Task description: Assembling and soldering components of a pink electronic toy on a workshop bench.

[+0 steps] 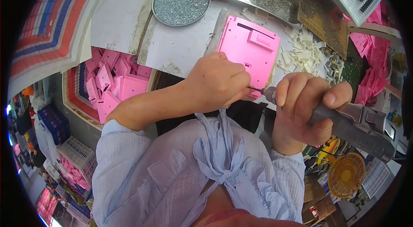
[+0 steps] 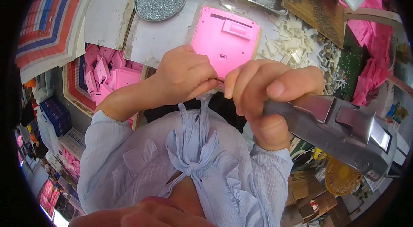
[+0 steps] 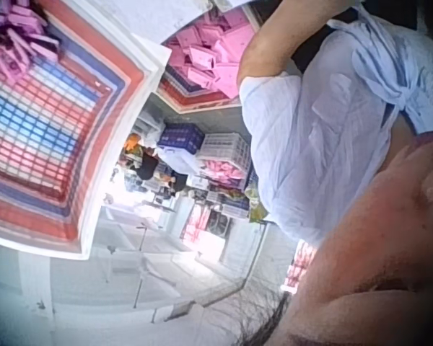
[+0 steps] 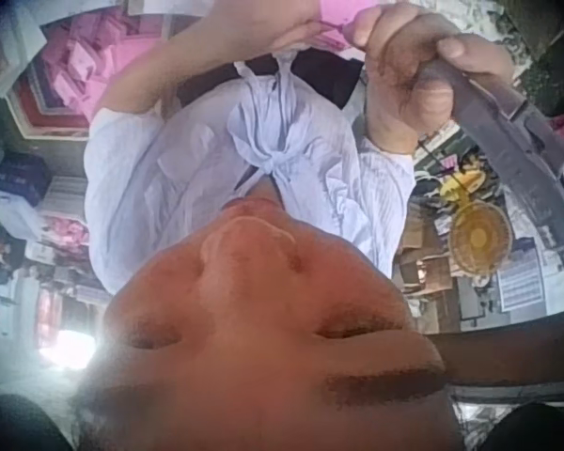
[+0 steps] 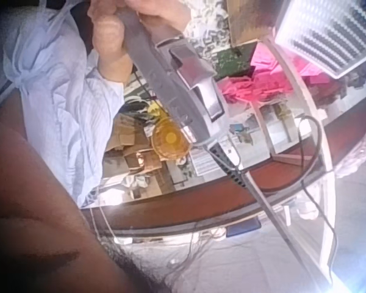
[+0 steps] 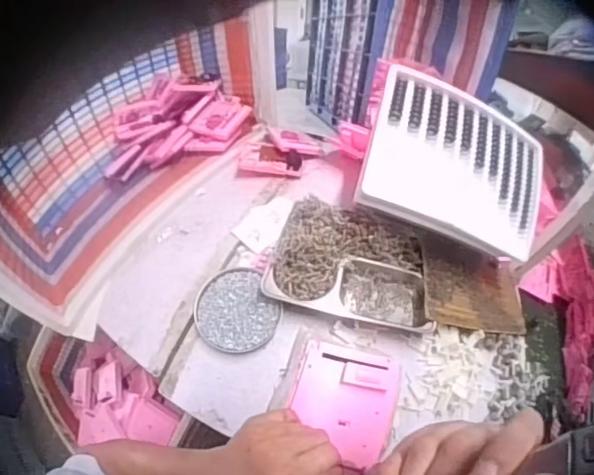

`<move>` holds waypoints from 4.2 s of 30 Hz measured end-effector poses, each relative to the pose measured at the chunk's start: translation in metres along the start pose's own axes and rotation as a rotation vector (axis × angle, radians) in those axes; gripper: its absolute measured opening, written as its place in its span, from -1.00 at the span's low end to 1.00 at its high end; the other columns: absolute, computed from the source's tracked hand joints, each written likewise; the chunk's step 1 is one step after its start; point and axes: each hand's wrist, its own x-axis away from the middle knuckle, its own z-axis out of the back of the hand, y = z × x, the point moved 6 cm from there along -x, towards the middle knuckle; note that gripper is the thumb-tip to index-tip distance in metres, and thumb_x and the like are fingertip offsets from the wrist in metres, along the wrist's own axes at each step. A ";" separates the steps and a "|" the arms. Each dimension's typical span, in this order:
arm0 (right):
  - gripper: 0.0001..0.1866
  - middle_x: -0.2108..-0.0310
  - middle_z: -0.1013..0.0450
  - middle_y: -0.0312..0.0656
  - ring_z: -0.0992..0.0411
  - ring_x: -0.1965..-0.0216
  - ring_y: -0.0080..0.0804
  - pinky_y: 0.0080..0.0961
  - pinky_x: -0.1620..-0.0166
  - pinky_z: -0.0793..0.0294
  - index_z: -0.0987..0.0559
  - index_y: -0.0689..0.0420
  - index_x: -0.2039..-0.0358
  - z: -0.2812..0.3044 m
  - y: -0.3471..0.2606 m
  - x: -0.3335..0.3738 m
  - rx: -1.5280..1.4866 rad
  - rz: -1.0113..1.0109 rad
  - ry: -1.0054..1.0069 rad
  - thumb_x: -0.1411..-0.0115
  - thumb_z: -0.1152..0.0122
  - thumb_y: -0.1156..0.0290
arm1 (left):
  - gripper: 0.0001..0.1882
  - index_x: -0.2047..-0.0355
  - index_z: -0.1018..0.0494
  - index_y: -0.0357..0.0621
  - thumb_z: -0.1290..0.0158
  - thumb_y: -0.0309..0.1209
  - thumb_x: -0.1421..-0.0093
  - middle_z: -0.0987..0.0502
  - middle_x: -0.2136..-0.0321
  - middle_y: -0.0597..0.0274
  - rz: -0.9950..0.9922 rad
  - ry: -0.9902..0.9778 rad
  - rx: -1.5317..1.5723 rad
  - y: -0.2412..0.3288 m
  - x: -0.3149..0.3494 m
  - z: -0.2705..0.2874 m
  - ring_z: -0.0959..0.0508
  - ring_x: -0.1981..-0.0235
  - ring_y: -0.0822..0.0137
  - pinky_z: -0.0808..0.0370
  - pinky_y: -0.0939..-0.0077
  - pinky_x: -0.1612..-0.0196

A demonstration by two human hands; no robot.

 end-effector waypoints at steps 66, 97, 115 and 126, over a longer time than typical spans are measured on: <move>-0.69 0.69 -0.36 -0.22 -0.35 0.70 -0.34 -0.36 0.55 -0.50 -0.34 0.09 0.31 0.024 0.012 0.044 0.247 0.023 -0.087 -0.28 -0.37 0.35 | -0.76 0.12 -0.54 -0.17 -0.19 -0.50 -0.18 -0.59 -0.13 0.26 -0.065 -0.244 0.010 -0.036 0.003 -0.029 -0.51 -0.24 0.21 -0.35 0.05 -0.35; -0.76 0.60 -0.36 -0.18 -0.33 0.58 -0.44 -0.37 0.47 -0.43 -0.31 0.14 0.22 0.095 0.070 -0.040 0.141 0.049 0.021 -0.28 -0.23 0.56 | -0.80 0.16 -0.49 -0.13 -0.19 -0.44 -0.21 -0.57 -0.15 0.22 -0.010 -0.273 0.109 -0.043 0.008 -0.035 -0.48 -0.27 0.19 -0.35 0.05 -0.32; -0.69 0.66 -0.33 -0.43 -0.28 0.68 -0.57 -0.49 0.52 -0.45 -0.39 -0.05 0.02 0.014 0.024 -0.045 -0.019 -0.053 -0.228 -0.38 -0.23 0.13 | -0.79 0.25 -0.53 -0.10 -0.30 -0.49 -0.11 -0.70 0.20 0.23 0.088 0.137 0.172 -0.040 0.011 -0.007 -0.68 0.04 0.20 -0.36 0.00 -0.31; -0.71 0.67 -0.32 -0.41 -0.30 0.67 -0.54 -0.49 0.53 -0.46 -0.36 -0.04 0.07 -0.011 0.043 -0.049 -0.014 -0.086 -0.208 -0.39 -0.22 0.12 | -0.84 0.36 -0.55 -0.09 -0.33 -0.45 -0.08 -0.69 0.27 0.27 0.135 0.173 0.098 -0.048 0.021 0.015 -0.70 0.11 0.26 -0.28 -0.13 -0.34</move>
